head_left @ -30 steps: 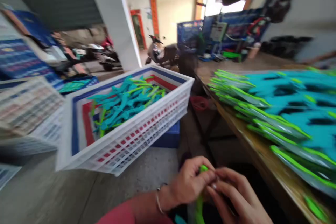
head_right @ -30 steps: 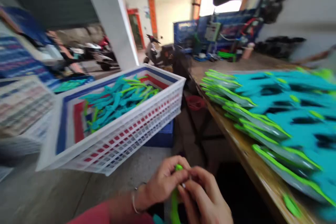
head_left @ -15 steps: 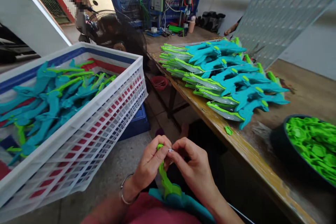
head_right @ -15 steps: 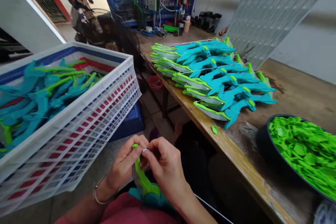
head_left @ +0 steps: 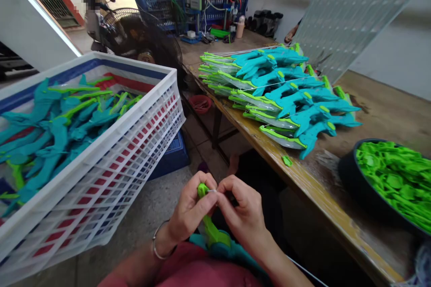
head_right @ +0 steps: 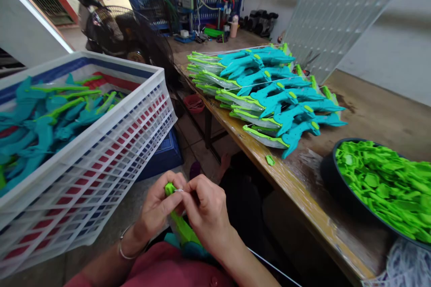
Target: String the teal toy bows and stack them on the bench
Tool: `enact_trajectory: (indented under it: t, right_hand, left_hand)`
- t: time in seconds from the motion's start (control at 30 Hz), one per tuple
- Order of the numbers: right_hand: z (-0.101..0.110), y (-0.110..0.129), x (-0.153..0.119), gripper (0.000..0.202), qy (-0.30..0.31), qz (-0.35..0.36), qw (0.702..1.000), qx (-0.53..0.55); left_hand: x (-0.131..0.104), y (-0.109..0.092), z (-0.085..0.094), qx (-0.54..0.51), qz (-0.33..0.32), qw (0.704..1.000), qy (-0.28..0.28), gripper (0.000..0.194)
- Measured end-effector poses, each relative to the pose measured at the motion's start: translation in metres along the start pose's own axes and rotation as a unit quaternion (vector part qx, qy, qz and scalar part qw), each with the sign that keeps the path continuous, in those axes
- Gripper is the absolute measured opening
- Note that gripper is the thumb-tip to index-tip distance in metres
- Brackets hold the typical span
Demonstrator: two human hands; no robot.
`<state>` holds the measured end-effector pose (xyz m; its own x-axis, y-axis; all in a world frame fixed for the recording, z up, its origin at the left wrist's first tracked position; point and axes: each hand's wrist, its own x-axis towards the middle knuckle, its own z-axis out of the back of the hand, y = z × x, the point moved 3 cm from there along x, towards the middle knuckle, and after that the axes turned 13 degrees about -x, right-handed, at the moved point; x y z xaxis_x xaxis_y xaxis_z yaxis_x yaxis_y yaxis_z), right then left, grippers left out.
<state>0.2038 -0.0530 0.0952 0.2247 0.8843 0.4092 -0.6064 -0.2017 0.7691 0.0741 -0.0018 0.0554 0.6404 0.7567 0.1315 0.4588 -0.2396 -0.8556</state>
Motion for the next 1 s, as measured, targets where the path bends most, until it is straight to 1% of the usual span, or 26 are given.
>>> enact_trajectory:
  t: [0.07, 0.13, 0.2, 0.27, 0.37, 0.43, 0.5, 0.57, 0.63, 0.67, 0.7, 0.77, 0.87, 0.93, 1.0]
  right_hand:
    - [-0.001, 0.001, -0.001, 0.019, -0.020, 0.049, 0.997, -0.052]
    - [-0.003, 0.001, -0.002, 0.018, -0.019, 0.065, 0.995, -0.069]
    - [-0.003, 0.001, -0.002, 0.017, -0.013, 0.067, 0.995, -0.072]
    - [-0.001, 0.002, -0.003, 0.016, 0.003, 0.056, 0.997, -0.054]
    - [0.003, 0.003, -0.003, 0.011, 0.046, 0.035, 0.998, -0.013]
    - [0.004, 0.003, -0.003, 0.011, 0.045, 0.038, 0.998, -0.009]
    - [0.005, 0.003, -0.003, 0.012, 0.007, 0.072, 0.997, -0.037]
    - [0.003, 0.004, -0.004, 0.015, -0.020, 0.148, 0.985, -0.088]
    - [-0.001, 0.004, -0.005, 0.019, -0.015, 0.220, 0.964, -0.146]
    - [-0.003, 0.003, -0.005, 0.019, -0.005, 0.238, 0.957, -0.168]
    - [-0.004, 0.002, -0.005, 0.018, 0.003, 0.242, 0.953, -0.180]
    - [-0.003, 0.001, -0.005, 0.016, 0.010, 0.210, 0.963, -0.172]
    - [-0.001, 0.001, -0.004, 0.015, 0.026, 0.125, 0.986, -0.107]
    - [-0.001, 0.000, -0.004, 0.013, 0.039, 0.073, 0.994, -0.066]
    - [-0.002, -0.002, -0.005, 0.011, 0.032, 0.046, 0.997, -0.045]
  left_hand:
    - [0.003, -0.001, -0.001, 0.002, 0.000, 1.000, -0.026, 0.017]
    - [0.004, -0.003, -0.002, 0.012, 0.000, 0.999, -0.052, 0.020]
    - [0.005, -0.003, -0.003, 0.032, 0.004, 0.997, -0.069, 0.024]
    - [0.005, -0.002, -0.001, 0.036, 0.016, 0.996, -0.078, 0.025]
    - [0.004, 0.001, 0.004, 0.001, 0.041, 0.996, -0.083, 0.024]
    - [0.004, 0.003, 0.007, -0.021, 0.049, 0.996, -0.076, 0.023]
    - [0.005, 0.005, 0.009, -0.035, 0.050, 0.996, -0.063, 0.023]
    - [0.007, 0.007, 0.010, -0.058, 0.056, 0.995, -0.053, 0.025]
    - [0.008, 0.010, 0.011, -0.083, 0.066, 0.993, -0.056, 0.026]
    - [0.008, 0.011, 0.011, -0.089, 0.070, 0.992, -0.061, 0.027]
    - [0.007, 0.012, 0.011, -0.089, 0.069, 0.991, -0.066, 0.027]
    - [0.006, 0.012, 0.012, -0.072, 0.059, 0.993, -0.075, 0.025]
    - [0.004, 0.010, 0.013, -0.033, 0.042, 0.996, -0.074, 0.021]
    - [0.004, 0.009, 0.015, -0.013, 0.044, 0.997, -0.069, 0.020]
    - [0.005, 0.009, 0.017, -0.007, 0.054, 0.997, -0.062, 0.021]
